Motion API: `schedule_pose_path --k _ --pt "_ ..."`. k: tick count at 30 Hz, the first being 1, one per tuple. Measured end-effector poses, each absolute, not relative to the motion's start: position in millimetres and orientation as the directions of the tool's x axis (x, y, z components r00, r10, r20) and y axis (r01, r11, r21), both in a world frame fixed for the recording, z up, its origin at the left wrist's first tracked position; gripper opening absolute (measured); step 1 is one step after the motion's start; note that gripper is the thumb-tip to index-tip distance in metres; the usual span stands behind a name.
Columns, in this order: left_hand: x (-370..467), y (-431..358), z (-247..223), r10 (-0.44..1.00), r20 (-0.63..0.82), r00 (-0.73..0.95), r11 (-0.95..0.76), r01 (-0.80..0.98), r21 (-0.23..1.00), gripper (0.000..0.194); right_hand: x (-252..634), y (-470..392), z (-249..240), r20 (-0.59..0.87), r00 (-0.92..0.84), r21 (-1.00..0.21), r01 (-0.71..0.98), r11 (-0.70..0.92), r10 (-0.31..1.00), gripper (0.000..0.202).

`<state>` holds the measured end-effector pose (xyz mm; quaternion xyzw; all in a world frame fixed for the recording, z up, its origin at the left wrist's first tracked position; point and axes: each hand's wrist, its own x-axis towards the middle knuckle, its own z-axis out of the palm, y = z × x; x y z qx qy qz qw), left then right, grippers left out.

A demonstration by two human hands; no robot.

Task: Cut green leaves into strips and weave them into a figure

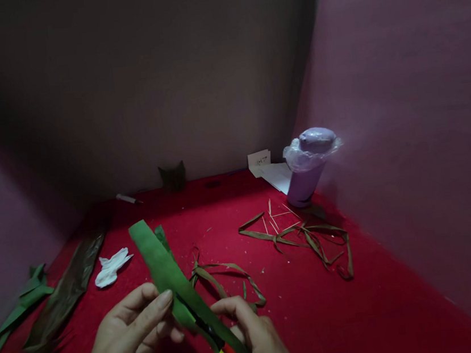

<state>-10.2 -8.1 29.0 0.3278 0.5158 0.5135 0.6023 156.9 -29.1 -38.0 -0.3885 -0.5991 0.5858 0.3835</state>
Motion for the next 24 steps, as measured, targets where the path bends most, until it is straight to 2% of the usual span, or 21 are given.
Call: schedule_pose_path --k 16,24 --pt "-11.6 -6.7 28.7 0.961 -0.275 0.003 0.267 -0.242 0.933 0.021 158.8 -28.4 -38.1 -0.034 -0.445 -0.999 -0.004 -0.04 0.895 0.056" --pt "-11.8 -8.3 27.1 0.956 -0.291 -0.017 0.282 -0.2 0.938 0.022 158.4 -29.1 -36.8 -0.065 -0.404 -0.997 -0.007 -0.074 0.912 0.051"
